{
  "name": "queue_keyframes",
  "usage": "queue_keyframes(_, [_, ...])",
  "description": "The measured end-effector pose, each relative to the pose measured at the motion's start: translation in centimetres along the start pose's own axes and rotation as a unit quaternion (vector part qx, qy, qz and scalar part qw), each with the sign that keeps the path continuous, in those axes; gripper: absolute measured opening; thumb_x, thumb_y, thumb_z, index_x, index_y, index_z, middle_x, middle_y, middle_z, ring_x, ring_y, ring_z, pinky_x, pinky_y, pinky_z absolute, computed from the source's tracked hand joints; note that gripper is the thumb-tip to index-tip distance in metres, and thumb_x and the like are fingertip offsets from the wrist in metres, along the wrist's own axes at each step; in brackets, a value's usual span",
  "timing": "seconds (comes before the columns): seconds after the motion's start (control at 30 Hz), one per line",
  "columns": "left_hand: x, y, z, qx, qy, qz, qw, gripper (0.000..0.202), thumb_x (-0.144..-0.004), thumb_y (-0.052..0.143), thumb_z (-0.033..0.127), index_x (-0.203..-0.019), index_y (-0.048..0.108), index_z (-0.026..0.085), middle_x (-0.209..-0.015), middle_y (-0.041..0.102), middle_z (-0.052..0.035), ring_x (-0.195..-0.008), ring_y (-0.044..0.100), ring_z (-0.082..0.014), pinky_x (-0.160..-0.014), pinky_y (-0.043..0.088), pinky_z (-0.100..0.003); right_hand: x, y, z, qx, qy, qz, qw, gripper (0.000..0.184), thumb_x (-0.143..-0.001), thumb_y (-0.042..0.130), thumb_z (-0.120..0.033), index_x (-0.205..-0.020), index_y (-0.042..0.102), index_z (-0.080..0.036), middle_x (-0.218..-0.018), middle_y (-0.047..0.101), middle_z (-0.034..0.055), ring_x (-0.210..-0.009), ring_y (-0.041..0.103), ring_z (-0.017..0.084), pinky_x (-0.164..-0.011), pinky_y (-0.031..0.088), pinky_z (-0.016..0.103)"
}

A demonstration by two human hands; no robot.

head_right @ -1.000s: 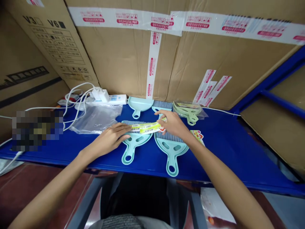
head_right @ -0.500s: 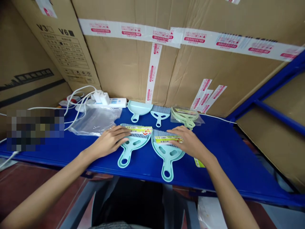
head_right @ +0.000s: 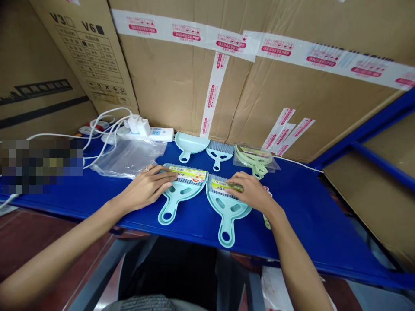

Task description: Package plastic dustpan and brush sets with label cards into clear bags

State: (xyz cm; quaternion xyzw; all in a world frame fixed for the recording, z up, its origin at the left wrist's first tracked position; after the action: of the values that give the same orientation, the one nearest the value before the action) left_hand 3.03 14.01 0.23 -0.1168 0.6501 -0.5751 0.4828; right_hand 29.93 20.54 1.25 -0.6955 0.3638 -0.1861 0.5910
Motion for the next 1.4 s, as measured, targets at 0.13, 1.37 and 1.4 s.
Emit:
queue_keyframes(0.13, [0.1,-0.2,0.0,0.001,0.002,0.003,1.000,0.039,-0.114,0.044,0.034,-0.132,0.075,0.017,-0.129,0.079,-0.0074,-0.124,0.066,-0.0306,-0.105,0.045,-0.052,0.3,0.2,0.3,0.005,-0.001,0.018,1.000,0.039,-0.100,0.068,-0.053,-0.121,0.081,-0.023,-0.118,0.074,0.0119,-0.109,0.071,0.030,-0.097,0.057,0.046])
queue_keyframes(1.37, [0.1,-1.3,0.9,0.012,0.026,0.019,0.999,0.034,-0.112,0.047,0.029,-0.129,0.071,0.015,-0.130,0.075,-0.0143,-0.115,0.066,-0.0307,-0.099,0.047,-0.050,1.0,-2.2,0.9,-0.024,-0.011,0.134,0.991,0.027,-0.103,0.061,-0.043,-0.112,0.080,-0.026,-0.111,0.079,0.0092,-0.105,0.073,0.031,-0.095,0.057,0.049])
queue_keyframes(1.4, [0.1,-1.3,0.9,0.012,0.028,0.019,0.999,0.033,-0.112,0.047,0.029,-0.129,0.072,0.015,-0.129,0.075,-0.0145,-0.114,0.066,-0.0306,-0.098,0.047,-0.050,1.0,-2.2,0.9,-0.024,-0.011,0.137,0.990,0.026,-0.103,0.061,-0.042,-0.111,0.080,-0.026,-0.110,0.079,0.0089,-0.104,0.073,0.031,-0.095,0.057,0.048])
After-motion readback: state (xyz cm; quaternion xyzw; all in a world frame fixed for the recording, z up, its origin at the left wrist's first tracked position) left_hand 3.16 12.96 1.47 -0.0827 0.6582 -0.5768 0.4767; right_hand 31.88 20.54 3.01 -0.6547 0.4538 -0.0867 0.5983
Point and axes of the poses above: each hand's wrist, its own x-axis away from the middle knuckle, its own y-axis out of the palm, z = x × y, the point moved 10 cm from there along -x, towards the middle knuckle
